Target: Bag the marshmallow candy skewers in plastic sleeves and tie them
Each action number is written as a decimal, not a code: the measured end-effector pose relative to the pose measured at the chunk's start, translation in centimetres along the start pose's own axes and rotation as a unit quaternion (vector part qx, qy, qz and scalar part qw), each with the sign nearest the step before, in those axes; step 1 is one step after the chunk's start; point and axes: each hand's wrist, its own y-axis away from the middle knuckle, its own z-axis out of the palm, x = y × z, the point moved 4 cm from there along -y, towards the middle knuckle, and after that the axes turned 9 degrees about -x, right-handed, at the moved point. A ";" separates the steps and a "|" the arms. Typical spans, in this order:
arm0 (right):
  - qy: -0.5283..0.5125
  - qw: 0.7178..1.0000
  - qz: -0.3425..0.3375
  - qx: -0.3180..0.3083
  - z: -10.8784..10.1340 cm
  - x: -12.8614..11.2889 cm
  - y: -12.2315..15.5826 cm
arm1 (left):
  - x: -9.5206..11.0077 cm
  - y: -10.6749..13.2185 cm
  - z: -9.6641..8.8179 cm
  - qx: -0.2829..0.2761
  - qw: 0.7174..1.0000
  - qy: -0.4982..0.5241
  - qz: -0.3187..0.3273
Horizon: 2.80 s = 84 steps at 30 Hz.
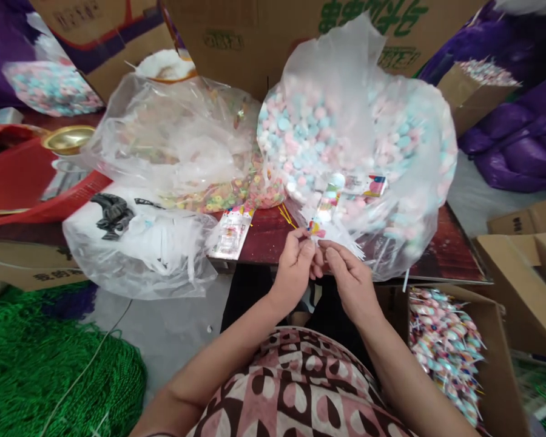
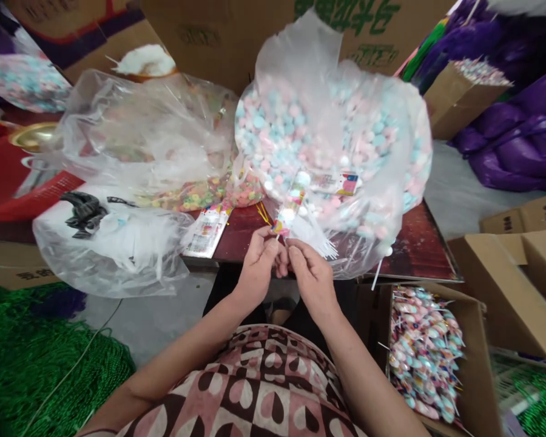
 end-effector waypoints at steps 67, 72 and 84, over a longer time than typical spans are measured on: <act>0.250 0.955 -0.155 0.048 0.2 -0.4 -0.1 | 2.6 -0.6 -0.5 0.025 0.837 -0.545 0.046; 0.157 0.978 -0.135 0.039 -0.5 -0.4 0.4 | 2.5 -0.6 -0.5 -0.017 0.923 -0.382 -0.039; 0.282 0.939 -0.172 0.100 -0.7 0.3 1.0 | 2.2 -0.3 0.2 0.005 0.837 -0.547 0.023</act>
